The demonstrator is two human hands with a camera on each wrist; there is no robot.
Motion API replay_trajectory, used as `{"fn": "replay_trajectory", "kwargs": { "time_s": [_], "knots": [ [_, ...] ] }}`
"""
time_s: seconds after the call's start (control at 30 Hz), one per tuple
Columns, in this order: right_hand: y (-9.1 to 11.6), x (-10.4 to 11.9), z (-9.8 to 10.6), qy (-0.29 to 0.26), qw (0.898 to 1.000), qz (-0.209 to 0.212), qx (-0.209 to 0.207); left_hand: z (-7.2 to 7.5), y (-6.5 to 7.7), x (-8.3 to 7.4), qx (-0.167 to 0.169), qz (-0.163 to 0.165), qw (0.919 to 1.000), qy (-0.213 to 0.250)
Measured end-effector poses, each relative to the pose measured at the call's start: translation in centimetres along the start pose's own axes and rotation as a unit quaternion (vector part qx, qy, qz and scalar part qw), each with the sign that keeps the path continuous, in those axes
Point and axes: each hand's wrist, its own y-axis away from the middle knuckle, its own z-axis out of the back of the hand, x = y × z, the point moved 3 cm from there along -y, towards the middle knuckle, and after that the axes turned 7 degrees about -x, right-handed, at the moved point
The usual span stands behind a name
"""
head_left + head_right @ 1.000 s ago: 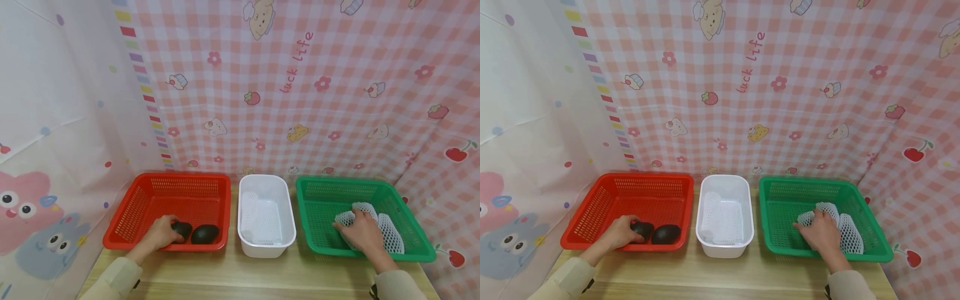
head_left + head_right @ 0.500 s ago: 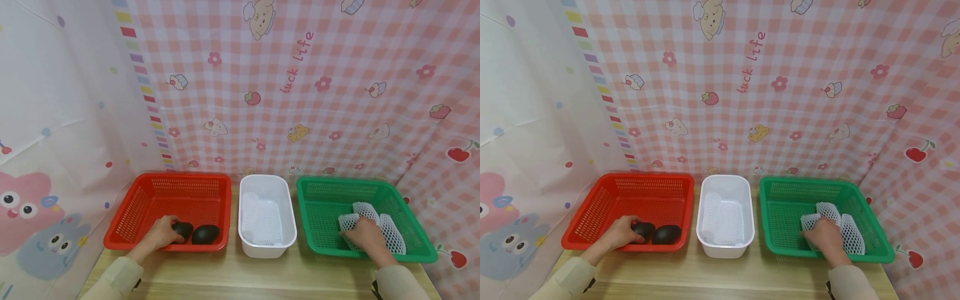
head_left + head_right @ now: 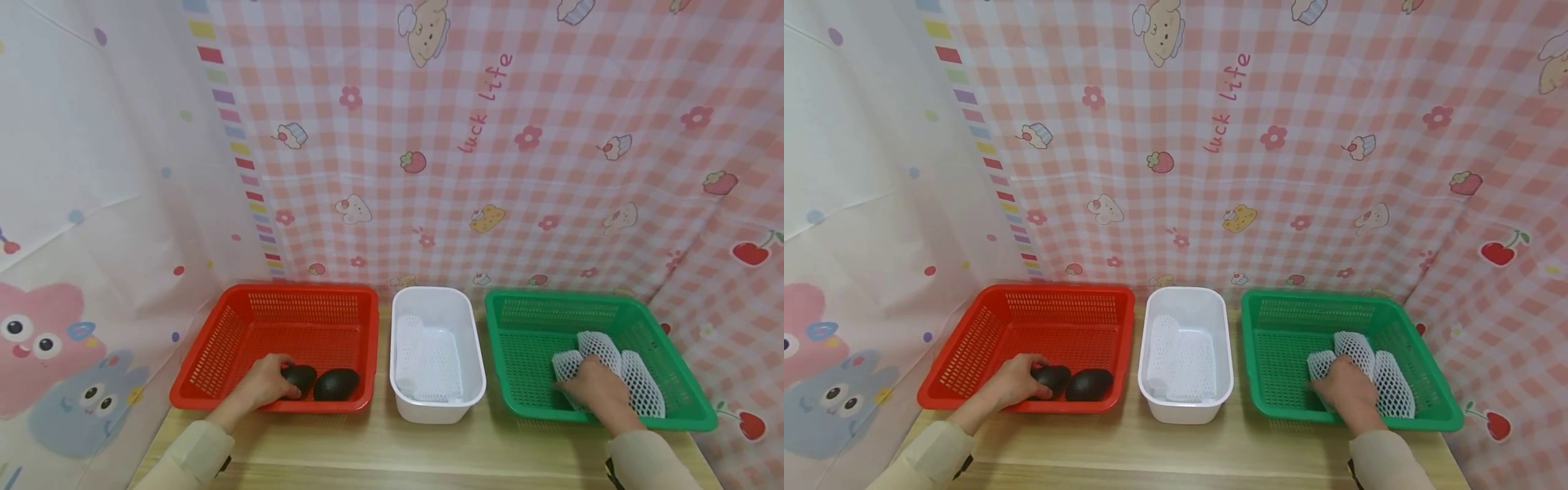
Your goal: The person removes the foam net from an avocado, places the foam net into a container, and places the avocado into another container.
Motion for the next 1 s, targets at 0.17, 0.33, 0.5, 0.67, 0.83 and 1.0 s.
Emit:
{"fn": "replay_trajectory", "kwargs": {
  "time_s": [0.17,0.33,0.5,0.67,0.83,1.0],
  "knots": [
    [0.0,-0.1,0.2,0.000,1.000,0.004,-0.010,0.1,-0.1,-0.1,-0.001,-0.002,1.0000,-0.002],
    [0.1,-0.2,0.7,-0.007,1.000,0.007,-0.029,0.4,0.1,-0.1,-0.008,-0.006,0.9999,0.000],
    [0.4,0.1,1.4,-0.013,0.999,0.010,-0.047,1.0,0.4,-0.3,-0.009,-0.010,0.9999,0.001],
    [0.9,0.4,2.0,-0.030,0.996,0.017,-0.081,1.5,0.5,-0.3,-0.020,-0.026,0.9995,0.004],
    [1.5,0.9,2.7,-0.055,0.989,0.026,-0.135,1.9,0.9,-0.6,-0.060,-0.050,0.9969,-0.003],
    [2.1,1.4,3.0,-0.072,0.984,0.040,-0.157,2.4,2.0,-1.8,-0.111,-0.078,0.9906,-0.017]
  ]
}}
